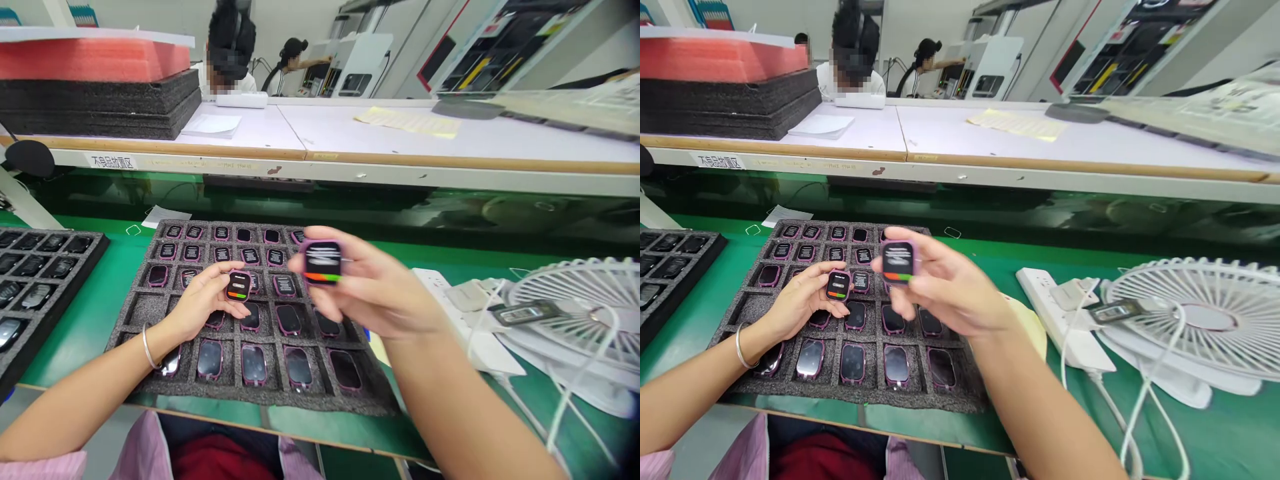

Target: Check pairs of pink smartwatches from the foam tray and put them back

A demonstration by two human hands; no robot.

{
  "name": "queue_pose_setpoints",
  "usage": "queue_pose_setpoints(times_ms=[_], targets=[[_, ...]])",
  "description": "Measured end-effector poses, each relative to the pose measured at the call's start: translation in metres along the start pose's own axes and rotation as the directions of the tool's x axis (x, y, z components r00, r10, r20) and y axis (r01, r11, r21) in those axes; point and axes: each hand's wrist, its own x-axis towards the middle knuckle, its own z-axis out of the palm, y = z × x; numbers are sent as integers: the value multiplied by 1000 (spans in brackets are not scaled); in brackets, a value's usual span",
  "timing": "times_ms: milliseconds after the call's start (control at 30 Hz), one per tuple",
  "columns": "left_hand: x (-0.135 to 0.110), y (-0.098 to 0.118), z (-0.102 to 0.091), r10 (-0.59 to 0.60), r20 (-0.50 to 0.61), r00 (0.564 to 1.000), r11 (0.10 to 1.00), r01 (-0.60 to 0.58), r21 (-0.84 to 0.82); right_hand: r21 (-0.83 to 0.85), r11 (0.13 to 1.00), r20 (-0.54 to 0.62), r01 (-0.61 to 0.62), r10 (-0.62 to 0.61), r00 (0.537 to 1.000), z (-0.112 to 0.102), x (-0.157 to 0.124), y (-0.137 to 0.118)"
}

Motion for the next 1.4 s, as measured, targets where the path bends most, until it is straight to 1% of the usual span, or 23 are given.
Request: queue_pose_setpoints(times_ms=[67,133,200,267,367,533,767,1067,1400], targets=[[-1,1,1,26,-29,999,999,-25,32,97,995,25,-13,11,1000,7,17,11],[-1,2,1,63,-48,997,996,-60,66,141,989,16,-44,42,999,13,32,26],[-1,2,1,105,-55,993,989,-98,111,132,990,18,-47,46,999,16,40,39],[-1,1,1,130,-53,990,980,-121,157,114,993,39,-40,35,999,17,43,49],[1,0,2,128,-35,991,976,-120,179,95,995,75,-11,4,997,17,42,57],[2,-2,2,130,-29,991,971,-121,207,85,996,106,23,-32,994,16,43,63],[2,-3,1,154,-28,988,961,-143,238,68,996,120,50,-58,991,17,43,64],[-2,1,4,92,-29,995,986,-87,144,42,995,85,91,-94,992,15,45,68],[-2,1,4,68,-30,997,987,-63,145,54,996,66,74,-78,995,14,47,74]])
